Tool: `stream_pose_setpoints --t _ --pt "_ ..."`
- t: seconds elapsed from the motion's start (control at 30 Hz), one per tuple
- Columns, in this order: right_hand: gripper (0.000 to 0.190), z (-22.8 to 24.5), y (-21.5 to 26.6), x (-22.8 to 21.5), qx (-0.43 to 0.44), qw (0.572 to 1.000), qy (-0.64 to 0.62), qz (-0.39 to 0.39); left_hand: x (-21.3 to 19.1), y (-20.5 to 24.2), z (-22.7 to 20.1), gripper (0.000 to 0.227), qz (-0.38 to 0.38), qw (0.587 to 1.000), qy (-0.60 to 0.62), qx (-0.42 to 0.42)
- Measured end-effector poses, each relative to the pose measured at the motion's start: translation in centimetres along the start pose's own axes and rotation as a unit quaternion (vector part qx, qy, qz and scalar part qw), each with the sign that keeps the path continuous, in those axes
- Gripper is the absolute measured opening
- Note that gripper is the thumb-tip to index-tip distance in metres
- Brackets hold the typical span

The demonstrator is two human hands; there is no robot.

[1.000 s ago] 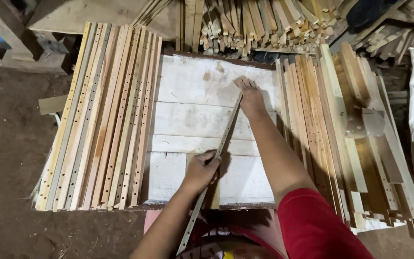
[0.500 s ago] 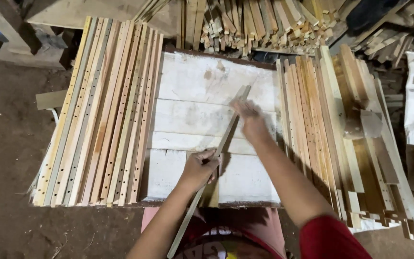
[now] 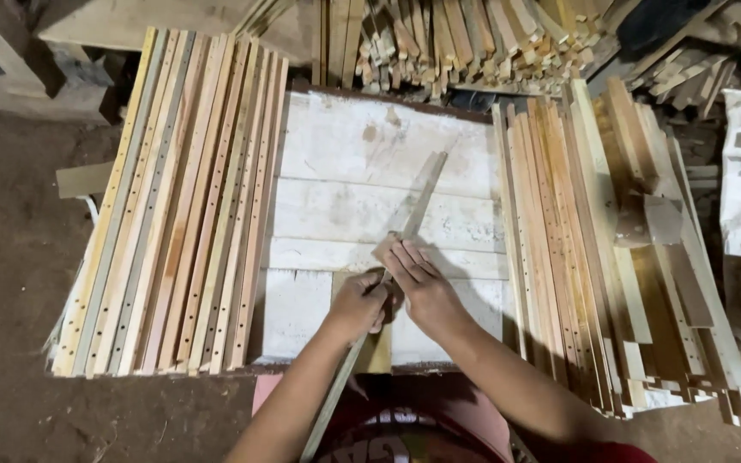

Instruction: Sanding the surfaces and edges of thin wooden strips manually using a piece of sandpaper in a workshop environment.

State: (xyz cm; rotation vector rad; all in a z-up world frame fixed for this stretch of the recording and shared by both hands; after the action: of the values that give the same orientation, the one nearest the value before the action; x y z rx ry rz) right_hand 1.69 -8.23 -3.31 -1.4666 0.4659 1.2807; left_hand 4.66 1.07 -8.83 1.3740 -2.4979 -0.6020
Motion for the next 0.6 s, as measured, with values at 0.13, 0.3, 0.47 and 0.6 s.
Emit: stream_pose_setpoints --t 0.13,0.3,0.47,0.6 --pt "0.061 -8.3 -5.5 -0.2 0.063 0.995 -0.043 0.060 0.0 2.0 -2.5 0.050 -0.002 1.000 -0.018 0.004" --pt "0.060 -23.0 -9.3 3.6 0.214 0.974 -0.004 0.072 -0.3 0.6 -0.2 0.055 0.001 0.994 -0.109 0.002" --pt "0.034 -13.5 -10.6 -1.5 0.208 0.976 0.026 0.056 0.0 1.4 -1.3 0.055 0.009 0.998 -0.065 -0.021" --pt "0.055 -2.7 -3.1 -1.4 0.033 0.998 -0.049 -0.007 0.2 1.3 -2.1 0.055 0.017 1.000 -0.018 -0.013"
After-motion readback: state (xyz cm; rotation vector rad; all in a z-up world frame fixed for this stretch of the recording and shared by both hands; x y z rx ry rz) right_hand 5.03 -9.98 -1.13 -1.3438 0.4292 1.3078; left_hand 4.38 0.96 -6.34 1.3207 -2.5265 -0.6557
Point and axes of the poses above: each hand's wrist, its own y-axis away from the middle knuckle, its own x-axis out of the palm, z = x × y, the point moved 10 cm from there along -y, towards the middle knuckle, and after that the axes turned 12 degrees about -y, right-handed, at the moved point
